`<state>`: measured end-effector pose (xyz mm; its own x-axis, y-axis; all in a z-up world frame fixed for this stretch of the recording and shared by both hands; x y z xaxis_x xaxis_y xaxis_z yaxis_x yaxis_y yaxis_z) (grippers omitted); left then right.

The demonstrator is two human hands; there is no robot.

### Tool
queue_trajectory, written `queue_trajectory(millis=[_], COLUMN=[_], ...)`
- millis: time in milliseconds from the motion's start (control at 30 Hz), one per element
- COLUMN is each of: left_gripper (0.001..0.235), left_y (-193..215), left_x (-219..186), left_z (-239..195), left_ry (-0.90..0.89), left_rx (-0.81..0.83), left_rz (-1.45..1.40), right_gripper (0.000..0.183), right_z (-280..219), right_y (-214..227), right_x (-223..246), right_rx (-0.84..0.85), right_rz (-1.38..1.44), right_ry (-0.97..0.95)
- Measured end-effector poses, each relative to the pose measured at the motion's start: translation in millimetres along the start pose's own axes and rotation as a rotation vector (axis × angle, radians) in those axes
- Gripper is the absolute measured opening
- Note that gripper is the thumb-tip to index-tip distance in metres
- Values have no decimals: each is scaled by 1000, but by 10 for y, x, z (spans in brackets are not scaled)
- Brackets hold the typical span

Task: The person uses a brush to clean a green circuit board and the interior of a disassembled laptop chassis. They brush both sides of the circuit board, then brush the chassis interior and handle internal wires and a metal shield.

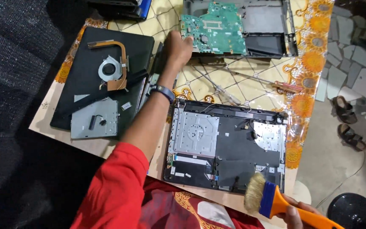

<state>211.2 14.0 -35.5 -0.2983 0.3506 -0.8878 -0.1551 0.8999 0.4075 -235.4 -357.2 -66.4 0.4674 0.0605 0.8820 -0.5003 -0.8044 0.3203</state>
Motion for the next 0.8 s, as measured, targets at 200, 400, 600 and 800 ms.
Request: queue_trajectory(millis=[200, 400, 600, 800], left_gripper=[19, 34, 15, 49], left_y=[64, 76, 383, 303], left_x=[31, 141, 205, 707], left_z=[19, 9, -621, -1409], left_ry=[5, -133, -345, -133], left_rx=[102, 77, 67, 673], left_rz=[473, 515, 428, 747], right_gripper=[35, 28, 28, 23], right_z=[268, 80, 7, 77], right_y=[36, -215, -464, -456], right_x=[-380, -105, 54, -167], right_rx=[253, 31, 117, -2], right_rz=[134, 197, 360, 507], right_ry=[-122, 136, 4, -46])
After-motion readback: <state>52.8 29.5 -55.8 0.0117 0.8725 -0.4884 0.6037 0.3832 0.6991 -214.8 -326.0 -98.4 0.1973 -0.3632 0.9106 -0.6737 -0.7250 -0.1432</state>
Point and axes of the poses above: each hand's wrist, its own z-axis towards the middle knuckle, its own y-axis out of the back of the hand, x = y × z, the point moved 7 cm from there along z, towards the middle knuckle, and after that the axes turned 5 degrees about x, right-handed, at the moved point
